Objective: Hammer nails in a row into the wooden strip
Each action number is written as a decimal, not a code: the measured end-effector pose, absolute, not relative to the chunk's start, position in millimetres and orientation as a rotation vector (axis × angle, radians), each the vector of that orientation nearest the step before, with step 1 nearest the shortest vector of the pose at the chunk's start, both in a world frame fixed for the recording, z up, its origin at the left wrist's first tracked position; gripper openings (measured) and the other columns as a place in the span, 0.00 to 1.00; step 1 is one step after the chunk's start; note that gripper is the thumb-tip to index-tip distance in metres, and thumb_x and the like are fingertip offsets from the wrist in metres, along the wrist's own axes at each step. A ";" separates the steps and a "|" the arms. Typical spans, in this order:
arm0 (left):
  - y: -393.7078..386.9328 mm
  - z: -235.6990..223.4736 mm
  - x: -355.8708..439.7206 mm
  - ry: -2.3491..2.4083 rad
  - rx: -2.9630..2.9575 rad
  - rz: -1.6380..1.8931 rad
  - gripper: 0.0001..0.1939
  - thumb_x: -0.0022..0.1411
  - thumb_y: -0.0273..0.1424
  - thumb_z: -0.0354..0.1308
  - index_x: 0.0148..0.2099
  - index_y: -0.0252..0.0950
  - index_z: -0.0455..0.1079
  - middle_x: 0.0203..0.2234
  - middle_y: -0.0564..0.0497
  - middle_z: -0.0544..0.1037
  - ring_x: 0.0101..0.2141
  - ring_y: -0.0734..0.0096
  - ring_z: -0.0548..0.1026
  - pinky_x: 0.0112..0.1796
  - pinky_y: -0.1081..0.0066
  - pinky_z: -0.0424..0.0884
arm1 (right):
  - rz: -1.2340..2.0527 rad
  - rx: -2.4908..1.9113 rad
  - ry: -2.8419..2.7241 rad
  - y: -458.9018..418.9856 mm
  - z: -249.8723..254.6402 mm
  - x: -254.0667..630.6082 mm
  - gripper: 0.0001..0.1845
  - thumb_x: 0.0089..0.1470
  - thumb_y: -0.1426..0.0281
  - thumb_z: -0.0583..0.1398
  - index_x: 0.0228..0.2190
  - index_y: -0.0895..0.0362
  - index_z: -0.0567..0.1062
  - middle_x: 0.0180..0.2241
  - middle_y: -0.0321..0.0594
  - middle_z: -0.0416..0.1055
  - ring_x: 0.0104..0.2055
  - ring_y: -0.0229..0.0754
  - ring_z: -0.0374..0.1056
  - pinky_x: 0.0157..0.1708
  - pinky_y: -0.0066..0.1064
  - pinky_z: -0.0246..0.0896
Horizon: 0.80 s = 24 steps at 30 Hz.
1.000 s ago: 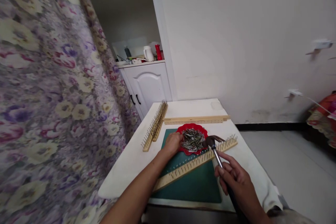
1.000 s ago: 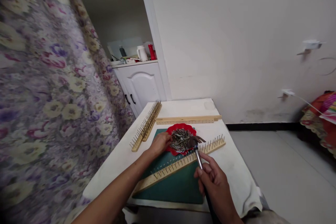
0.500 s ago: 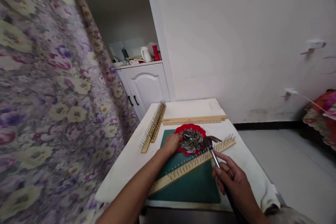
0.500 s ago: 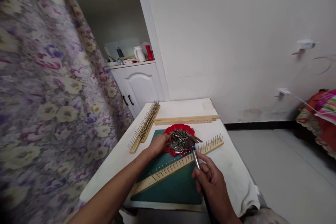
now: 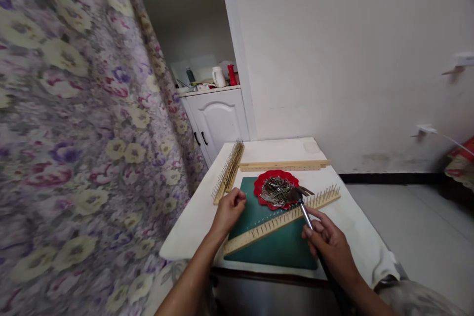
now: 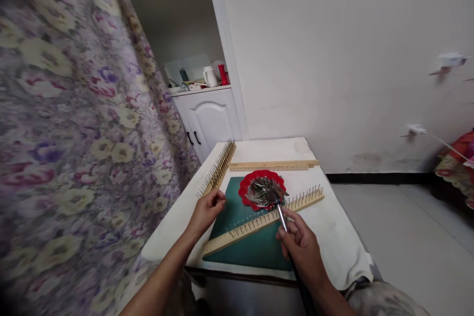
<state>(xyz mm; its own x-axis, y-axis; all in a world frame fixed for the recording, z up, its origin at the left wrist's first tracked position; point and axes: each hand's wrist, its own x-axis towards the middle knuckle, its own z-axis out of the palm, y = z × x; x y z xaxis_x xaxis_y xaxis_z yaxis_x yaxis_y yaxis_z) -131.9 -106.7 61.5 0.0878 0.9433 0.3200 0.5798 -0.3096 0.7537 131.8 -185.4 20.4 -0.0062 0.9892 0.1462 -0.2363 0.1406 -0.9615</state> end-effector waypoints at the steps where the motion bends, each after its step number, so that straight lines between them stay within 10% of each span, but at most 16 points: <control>1: -117.6 56.6 -137.0 1.459 1.819 1.150 0.02 0.54 0.29 0.54 0.31 0.36 0.64 0.22 0.57 0.69 0.25 0.74 0.69 0.29 0.76 0.63 | 1.227 -0.922 -1.116 -185.9 19.7 131.5 0.27 0.54 0.63 0.61 0.53 0.56 0.63 0.24 0.32 0.69 0.15 0.30 0.56 0.14 0.22 0.49; 24: -190.5 -10.5 -129.3 1.615 1.494 1.276 0.11 0.56 0.38 0.56 0.31 0.34 0.70 0.23 0.55 0.71 0.27 0.73 0.67 0.29 0.77 0.61 | 1.216 -0.968 -1.210 -193.3 13.2 123.6 0.26 0.56 0.64 0.59 0.54 0.56 0.63 0.25 0.33 0.68 0.16 0.33 0.57 0.16 0.25 0.50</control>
<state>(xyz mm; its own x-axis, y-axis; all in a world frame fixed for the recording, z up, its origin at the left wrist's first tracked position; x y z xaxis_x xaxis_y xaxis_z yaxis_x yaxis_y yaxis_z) -129.3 -190.5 -10.5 -0.1965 0.9638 0.1803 0.3986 -0.0895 0.9127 123.6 -193.3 13.2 -0.0531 0.9880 0.1448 -0.1495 0.1355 -0.9794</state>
